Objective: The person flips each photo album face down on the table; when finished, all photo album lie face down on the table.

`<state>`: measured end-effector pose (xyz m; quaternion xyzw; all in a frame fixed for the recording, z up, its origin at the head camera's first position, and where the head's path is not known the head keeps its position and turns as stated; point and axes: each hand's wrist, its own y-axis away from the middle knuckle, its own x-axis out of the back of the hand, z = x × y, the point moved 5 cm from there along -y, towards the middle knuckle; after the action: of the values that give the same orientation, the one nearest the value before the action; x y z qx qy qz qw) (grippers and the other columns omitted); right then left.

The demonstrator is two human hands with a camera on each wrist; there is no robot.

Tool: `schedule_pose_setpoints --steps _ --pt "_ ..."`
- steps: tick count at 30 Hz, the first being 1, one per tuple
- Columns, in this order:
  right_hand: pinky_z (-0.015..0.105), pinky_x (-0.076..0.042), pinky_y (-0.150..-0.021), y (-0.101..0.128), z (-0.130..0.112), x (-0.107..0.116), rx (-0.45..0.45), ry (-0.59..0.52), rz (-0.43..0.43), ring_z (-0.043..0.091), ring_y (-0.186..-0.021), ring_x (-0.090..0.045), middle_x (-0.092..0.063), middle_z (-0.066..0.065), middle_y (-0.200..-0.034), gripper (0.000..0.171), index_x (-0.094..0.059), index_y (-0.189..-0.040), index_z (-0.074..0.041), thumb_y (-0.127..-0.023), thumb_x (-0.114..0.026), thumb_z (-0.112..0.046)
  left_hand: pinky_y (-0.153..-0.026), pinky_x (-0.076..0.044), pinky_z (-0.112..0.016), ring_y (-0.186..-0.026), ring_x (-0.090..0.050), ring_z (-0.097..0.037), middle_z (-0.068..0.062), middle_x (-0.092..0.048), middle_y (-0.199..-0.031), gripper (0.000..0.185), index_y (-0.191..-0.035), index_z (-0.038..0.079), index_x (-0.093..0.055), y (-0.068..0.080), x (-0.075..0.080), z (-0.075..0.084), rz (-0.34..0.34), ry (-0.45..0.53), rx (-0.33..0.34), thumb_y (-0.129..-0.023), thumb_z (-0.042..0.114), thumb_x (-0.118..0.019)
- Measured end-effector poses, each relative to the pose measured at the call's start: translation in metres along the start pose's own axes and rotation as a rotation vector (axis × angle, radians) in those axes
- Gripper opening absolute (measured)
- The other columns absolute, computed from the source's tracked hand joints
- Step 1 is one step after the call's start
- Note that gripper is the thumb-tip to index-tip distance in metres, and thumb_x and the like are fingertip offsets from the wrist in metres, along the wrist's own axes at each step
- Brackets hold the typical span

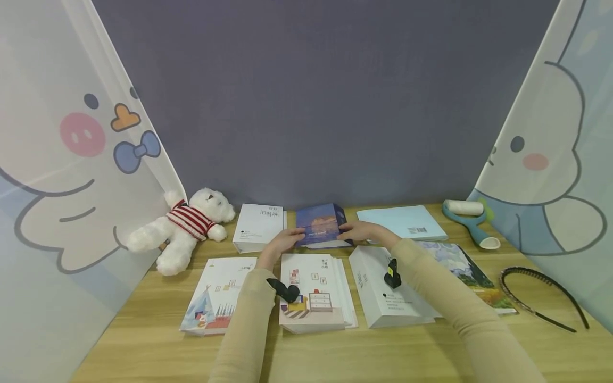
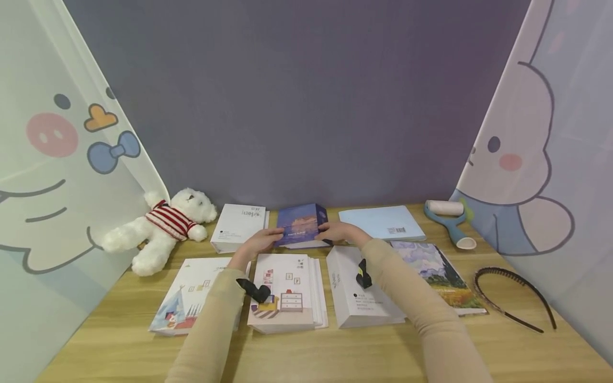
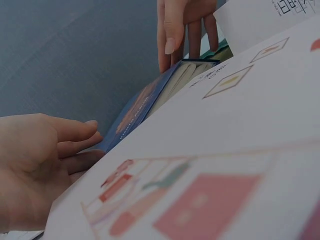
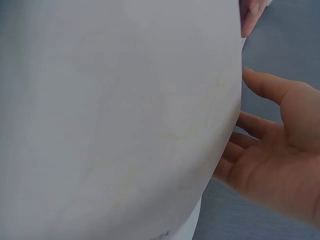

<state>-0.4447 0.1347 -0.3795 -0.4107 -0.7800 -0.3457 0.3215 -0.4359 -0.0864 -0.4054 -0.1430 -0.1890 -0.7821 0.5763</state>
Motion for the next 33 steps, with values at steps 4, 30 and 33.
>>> schedule_pose_setpoints --steps 4,30,33 --pt "0.051 -0.029 -0.111 0.003 -0.005 0.004 0.03 -0.025 0.046 0.037 -0.137 -0.031 -0.034 0.02 -0.148 0.059 -0.034 -0.145 -0.003 -0.097 -0.049 -0.035 -0.111 -0.03 -0.048 -0.134 -0.037 -0.034 -0.016 -0.043 -0.143 0.042 -0.138 0.006 -0.047 0.0 0.004 0.002 0.06 0.001 -0.038 -0.099 0.019 -0.048" --pt "0.043 -0.044 -0.101 0.004 -0.086 0.003 0.352 -0.169 0.286 0.031 -0.124 -0.05 -0.051 0.018 -0.135 0.049 -0.047 -0.135 -0.002 -0.095 -0.057 -0.027 -0.099 -0.046 -0.044 -0.118 -0.055 -0.031 -0.016 -0.056 -0.131 0.039 -0.135 0.007 -0.05 0.037 0.064 0.024 0.299 0.074 -0.3 -0.1 0.025 -0.046" --pt "0.041 -0.045 -0.101 -0.003 -0.094 -0.002 0.37 -0.177 0.297 0.031 -0.123 -0.051 -0.052 0.017 -0.134 0.049 -0.049 -0.134 -0.002 -0.094 -0.059 -0.028 -0.098 -0.046 -0.044 -0.118 -0.055 -0.031 -0.017 -0.057 -0.13 0.04 -0.135 0.005 -0.05 0.043 0.073 0.02 0.327 0.053 -0.32 -0.1 0.025 -0.046"
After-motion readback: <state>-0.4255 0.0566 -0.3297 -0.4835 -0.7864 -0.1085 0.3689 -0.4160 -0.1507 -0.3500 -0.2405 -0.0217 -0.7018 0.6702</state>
